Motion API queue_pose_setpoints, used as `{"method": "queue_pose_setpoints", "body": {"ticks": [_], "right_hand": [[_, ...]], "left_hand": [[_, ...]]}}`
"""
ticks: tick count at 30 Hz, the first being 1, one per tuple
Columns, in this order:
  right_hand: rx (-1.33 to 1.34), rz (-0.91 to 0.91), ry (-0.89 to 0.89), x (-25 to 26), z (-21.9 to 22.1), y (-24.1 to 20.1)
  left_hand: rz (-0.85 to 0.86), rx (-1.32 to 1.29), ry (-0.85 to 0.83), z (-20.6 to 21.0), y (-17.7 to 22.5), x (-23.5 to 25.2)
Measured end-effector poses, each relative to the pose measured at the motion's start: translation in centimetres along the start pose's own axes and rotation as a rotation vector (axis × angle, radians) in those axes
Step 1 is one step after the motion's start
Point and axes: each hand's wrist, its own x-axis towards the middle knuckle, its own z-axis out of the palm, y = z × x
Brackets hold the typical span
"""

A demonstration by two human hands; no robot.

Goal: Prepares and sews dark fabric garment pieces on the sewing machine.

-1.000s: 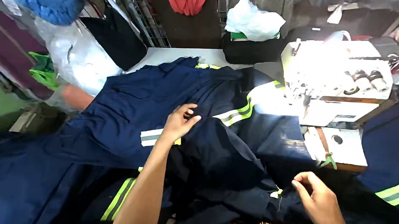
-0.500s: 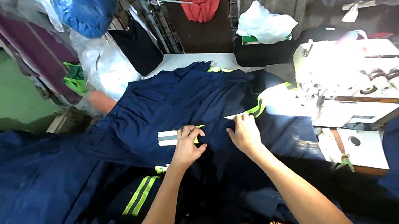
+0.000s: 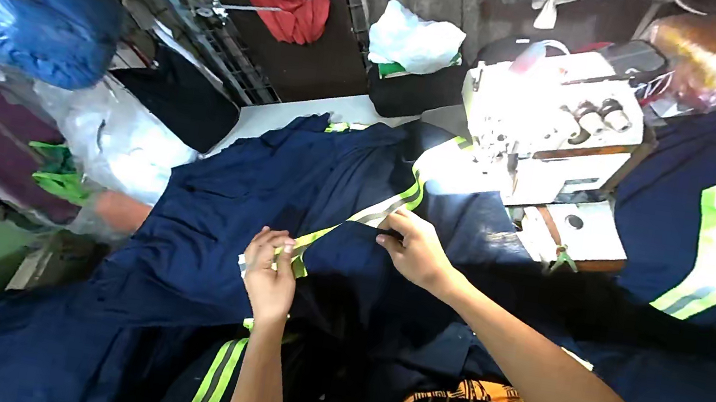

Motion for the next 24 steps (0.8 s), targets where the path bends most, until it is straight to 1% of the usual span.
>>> {"method": "queue_pose_setpoints", "body": {"ticks": [2,3,5,7,8,9,11,13,16,18,19,21,23,24], "right_hand": [[0.068,-0.001,0.038,-1.2,-1.1,-0.3],[0.087,0.008,0.047,-1.6,-1.7,-0.4],[0.079,0.058,0.033,-2.1,-2.6,-0.4],[0.041,0.140,0.027,-1.7,-3.2,-0.1],[0.022,0.182,0.033,-1.4,-3.3,0.2],[0.008,0.217,0.044,-1.2,-3.4,0.6],[-0.025,0.238,0.074,-0.8,-3.4,1.2],[-0.070,0.154,0.106,-0.7,-3.0,2.0],[-0.097,-0.003,0.065,-0.7,-2.6,1.9],[-0.092,-0.083,0.030,-0.4,-2.3,0.8],[-0.091,-0.118,0.014,-0.3,-2.1,0.1],[-0.086,-0.198,0.005,-0.1,-1.8,-1.7],[-0.084,-0.284,0.030,0.1,-1.6,-3.8],[-0.079,-0.319,0.050,0.1,-1.7,-4.9]], "left_hand": [[-0.088,-0.190,0.051,0.2,2.9,1.2],[-0.100,-0.277,0.038,0.6,4.1,1.7],[-0.082,-0.355,-0.107,1.5,5.1,1.8],[-0.088,-0.371,-0.319,3.1,3.8,0.8],[-0.097,-0.394,-0.371,4.1,2.5,-0.2],[-0.107,-0.448,-0.363,5.0,1.0,-1.4],[-0.136,-0.576,-0.232,6.0,-1.1,-3.3],[-0.123,-0.609,-0.157,5.7,-1.6,-3.7],[0.040,-0.445,-0.072,4.8,-0.3,-4.8],[0.149,-0.358,-0.071,4.1,2.1,-6.1],[0.171,-0.331,-0.086,4.1,3.7,-7.0],[0.163,-0.265,-0.082,4.9,6.3,-9.3],[0.088,-0.249,-0.062,6.1,6.1,-11.0],[0.022,-0.325,-0.019,6.1,5.5,-11.4]]}}
